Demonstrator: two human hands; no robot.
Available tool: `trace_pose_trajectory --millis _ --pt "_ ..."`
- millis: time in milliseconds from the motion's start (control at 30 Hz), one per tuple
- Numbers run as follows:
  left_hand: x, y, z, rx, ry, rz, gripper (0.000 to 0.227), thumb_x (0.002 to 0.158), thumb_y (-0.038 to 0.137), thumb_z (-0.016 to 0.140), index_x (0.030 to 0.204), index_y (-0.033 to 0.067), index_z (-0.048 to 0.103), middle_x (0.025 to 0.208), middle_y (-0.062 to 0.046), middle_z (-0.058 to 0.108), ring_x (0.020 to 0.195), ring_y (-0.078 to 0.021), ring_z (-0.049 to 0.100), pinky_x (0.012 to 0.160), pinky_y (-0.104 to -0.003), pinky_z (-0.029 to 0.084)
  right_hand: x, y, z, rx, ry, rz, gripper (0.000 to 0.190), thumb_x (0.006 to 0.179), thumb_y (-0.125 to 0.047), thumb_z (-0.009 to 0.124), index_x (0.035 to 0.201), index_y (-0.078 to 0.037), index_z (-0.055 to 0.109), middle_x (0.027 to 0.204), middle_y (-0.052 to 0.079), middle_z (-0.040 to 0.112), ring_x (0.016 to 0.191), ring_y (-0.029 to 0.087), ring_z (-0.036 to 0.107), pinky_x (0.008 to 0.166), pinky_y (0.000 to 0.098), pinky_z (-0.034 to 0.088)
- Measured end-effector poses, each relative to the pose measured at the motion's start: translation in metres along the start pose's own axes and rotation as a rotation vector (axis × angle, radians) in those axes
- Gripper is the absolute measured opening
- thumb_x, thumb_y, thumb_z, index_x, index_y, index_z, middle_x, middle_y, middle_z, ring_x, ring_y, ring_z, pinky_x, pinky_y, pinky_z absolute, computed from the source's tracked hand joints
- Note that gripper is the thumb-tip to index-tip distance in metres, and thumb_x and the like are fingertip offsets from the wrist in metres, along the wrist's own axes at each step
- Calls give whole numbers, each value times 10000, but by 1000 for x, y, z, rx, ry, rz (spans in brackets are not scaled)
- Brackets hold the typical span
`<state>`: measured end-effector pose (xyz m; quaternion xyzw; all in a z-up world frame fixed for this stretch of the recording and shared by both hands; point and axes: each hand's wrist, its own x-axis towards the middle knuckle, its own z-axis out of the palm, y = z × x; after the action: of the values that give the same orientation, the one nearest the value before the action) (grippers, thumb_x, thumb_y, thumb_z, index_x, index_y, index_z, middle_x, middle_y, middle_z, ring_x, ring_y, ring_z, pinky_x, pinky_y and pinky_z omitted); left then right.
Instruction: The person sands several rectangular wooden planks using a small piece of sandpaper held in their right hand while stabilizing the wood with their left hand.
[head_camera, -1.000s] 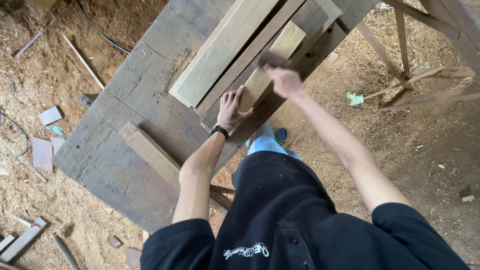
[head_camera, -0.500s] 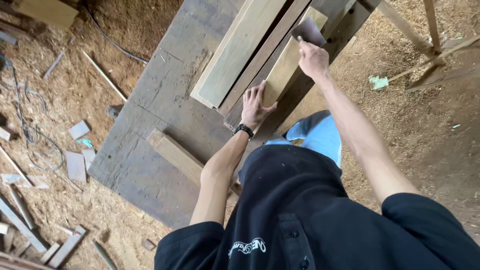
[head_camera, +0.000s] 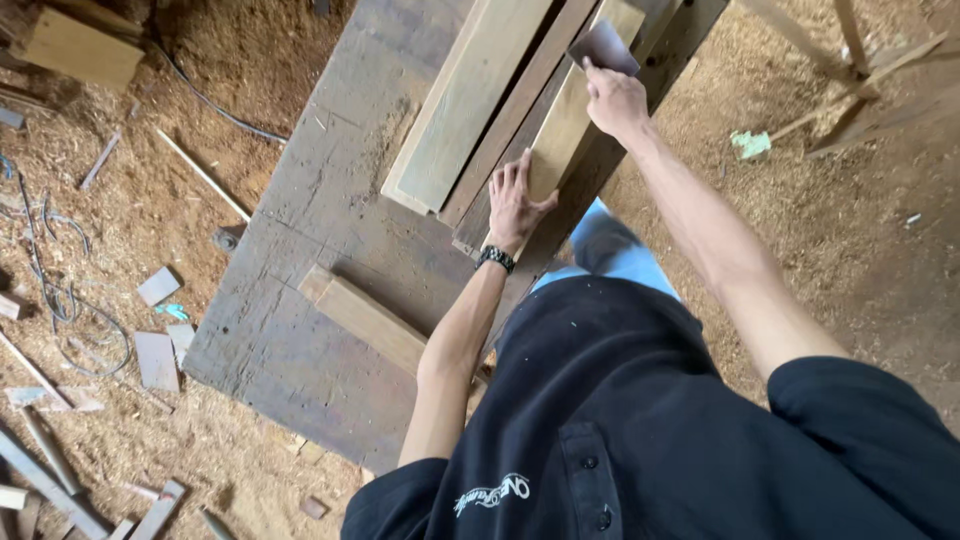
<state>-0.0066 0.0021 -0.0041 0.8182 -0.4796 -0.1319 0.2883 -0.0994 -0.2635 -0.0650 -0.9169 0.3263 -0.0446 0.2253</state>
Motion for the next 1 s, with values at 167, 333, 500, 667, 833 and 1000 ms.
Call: trace_pose_trajectory --millis 167,333,500,667,833,1000 --pt "0 0 4 -1 -11 1 1099 742 442 850 1585 57 260 1319 -139 529 1230 -345 486 1077 -484 399 -78 -54 31 102 60 -435 408 998 -42 541 1391 8 641 796 114 729 561 179 643 499 283 532" --pt "-7 -1 -1 -23 36 39 1271 716 460 880 1605 5 94 1321 -183 507 1202 -348 483 1061 -483 394 -49 -34 8 -55 20 -450 391 1039 12 479 1386 2 659 796 135 724 505 171 608 341 299 449" --pt "-3 6 -6 7 -2 -23 1272 711 452 877 1609 16 89 1300 -178 516 1210 -339 501 1081 -465 400 -33 -27 7 3 -41 104 255 995 47 493 1011 -27 737 779 85 722 604 189 602 471 358 454" --pt "-5 1 -6 -62 0 47 1307 705 449 867 1618 -20 58 1343 -185 518 1225 -359 499 1082 -472 403 -112 -76 6 127 60 -407 430 890 23 548 1267 -67 733 788 105 700 589 246 651 527 372 552" --pt "-9 4 -15 -110 27 78 1262 771 459 861 1628 -2 58 1339 -176 535 1211 -356 514 1084 -473 396 -70 -28 -2 10 101 -210 141 952 18 562 944 -79 664 905 82 719 764 225 695 664 358 585" --pt "-5 3 -14 -105 40 58 1262 751 486 860 1628 21 81 1333 -168 554 1194 -352 530 1054 -457 407 -86 -60 29 117 234 -196 263 926 20 560 1105 -86 721 882 92 728 719 231 699 641 362 597"
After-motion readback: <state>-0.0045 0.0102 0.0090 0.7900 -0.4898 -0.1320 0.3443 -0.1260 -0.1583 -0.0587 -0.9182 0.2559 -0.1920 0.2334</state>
